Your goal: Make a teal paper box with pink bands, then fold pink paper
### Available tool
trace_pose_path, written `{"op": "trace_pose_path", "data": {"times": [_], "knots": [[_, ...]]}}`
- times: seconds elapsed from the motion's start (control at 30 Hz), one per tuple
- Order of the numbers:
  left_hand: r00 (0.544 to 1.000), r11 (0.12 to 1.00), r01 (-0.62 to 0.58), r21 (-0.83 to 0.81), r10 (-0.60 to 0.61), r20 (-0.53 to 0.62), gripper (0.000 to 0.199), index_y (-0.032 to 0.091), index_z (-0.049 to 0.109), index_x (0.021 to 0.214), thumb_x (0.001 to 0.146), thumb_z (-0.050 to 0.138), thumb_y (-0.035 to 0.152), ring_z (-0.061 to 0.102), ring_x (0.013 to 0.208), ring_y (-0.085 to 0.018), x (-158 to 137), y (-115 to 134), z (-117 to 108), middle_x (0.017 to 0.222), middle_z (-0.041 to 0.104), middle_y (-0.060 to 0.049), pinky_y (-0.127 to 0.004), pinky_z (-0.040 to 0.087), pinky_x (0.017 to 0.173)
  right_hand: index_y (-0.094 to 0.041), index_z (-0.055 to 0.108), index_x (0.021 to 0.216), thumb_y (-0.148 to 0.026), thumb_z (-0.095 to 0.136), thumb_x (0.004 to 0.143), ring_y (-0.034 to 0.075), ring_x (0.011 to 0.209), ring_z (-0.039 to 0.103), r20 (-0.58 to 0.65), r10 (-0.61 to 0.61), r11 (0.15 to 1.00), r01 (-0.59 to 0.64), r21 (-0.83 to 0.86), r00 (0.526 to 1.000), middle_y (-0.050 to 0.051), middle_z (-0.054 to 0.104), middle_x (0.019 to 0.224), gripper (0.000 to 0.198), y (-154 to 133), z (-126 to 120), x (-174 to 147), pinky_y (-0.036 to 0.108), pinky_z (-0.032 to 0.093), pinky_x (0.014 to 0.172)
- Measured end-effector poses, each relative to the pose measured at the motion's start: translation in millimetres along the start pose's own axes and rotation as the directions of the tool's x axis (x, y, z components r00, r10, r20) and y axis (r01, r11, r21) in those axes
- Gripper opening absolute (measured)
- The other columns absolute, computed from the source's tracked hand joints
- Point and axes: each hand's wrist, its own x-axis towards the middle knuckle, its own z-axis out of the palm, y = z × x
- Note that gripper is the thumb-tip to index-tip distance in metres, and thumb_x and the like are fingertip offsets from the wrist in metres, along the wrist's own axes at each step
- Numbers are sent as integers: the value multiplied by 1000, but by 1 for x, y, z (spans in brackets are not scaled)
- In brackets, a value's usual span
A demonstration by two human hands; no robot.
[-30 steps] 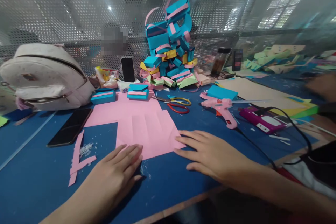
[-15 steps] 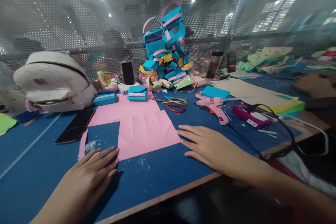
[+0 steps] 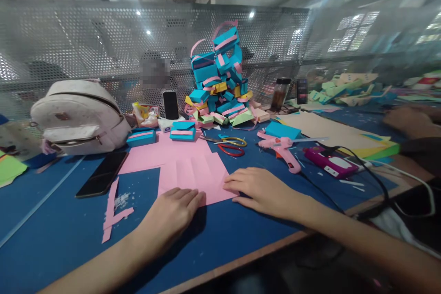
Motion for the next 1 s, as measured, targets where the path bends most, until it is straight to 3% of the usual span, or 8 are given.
{"op": "trace_pose_path", "data": {"times": [0.13, 0.23, 0.33, 0.47, 0.6, 0.77, 1.0], "knots": [[999, 995, 45, -87, -45, -7, 38, 14, 64, 119, 88, 44, 6, 71, 75, -25, 11, -9, 1, 88, 74, -12, -37, 56, 69, -23, 67, 117, -25, 67, 89, 24, 111, 61, -33, -6, 998, 8, 56, 999, 4, 68, 122, 27, 6, 3, 2, 40, 45, 93], [991, 970, 114, -217, -127, -44, 30, 17, 71, 106, 93, 45, 15, 72, 73, -22, 16, -26, -8, 82, 76, -9, -30, 55, 69, -22, 72, 104, -22, 65, 90, 23, 102, 64, -141, 81, 976, -50, 212, 987, 3, 73, 109, 16, 10, 2, 6, 37, 46, 89], [972, 907, 178, -382, -222, -74, 23, 21, 75, 95, 94, 52, 22, 74, 79, -16, 22, -43, -29, 90, 78, -3, -19, 55, 72, -21, 75, 91, -27, 66, 88, 20, 86, 67, -264, 289, 836, -108, 538, 920, 3, 75, 93, 11, 11, -6, 13, 31, 49, 80], [943, 831, 235, -505, -322, -90, 20, 21, 77, 88, 90, 62, 34, 74, 78, -16, 23, -52, -59, 87, 79, 0, -17, 55, 70, -21, 76, 92, -33, 74, 80, 17, 75, 66, -330, 423, 605, 8, 796, 844, 3, 74, 87, 17, 9, -21, 21, 27, 50, 67], [939, 795, 241, -557, -337, -75, 18, 21, 79, 89, 87, 65, 34, 74, 78, -17, 21, -48, -72, 88, 79, 0, -18, 56, 68, -19, 76, 88, -37, 80, 72, 17, 72, 66, -345, 467, 498, 80, 864, 814, 5, 74, 87, 24, 4, -29, 29, 28, 50, 66], [939, 792, 199, -577, -322, -118, 17, 21, 79, 88, 86, 64, 28, 73, 74, -16, 31, -36, -72, 85, 79, 1, -18, 54, 67, -17, 74, 78, -39, 82, 69, 16, 69, 64, -322, 453, 439, 106, 892, 831, 4, 72, 77, 25, -4, -32, 39, 28, 50, 67], [899, 812, 125, -570, -335, -280, 19, 19, 78, 85, 89, 61, 26, 72, 73, -15, 55, -20, -74, 83, 78, 0, -17, 52, 66, -17, 75, 76, -34, 79, 72, 14, 65, 61, -372, 386, 461, 173, 871, 844, 3, 71, 74, 18, -14, -35, 52, 27, 47, 63]]}}
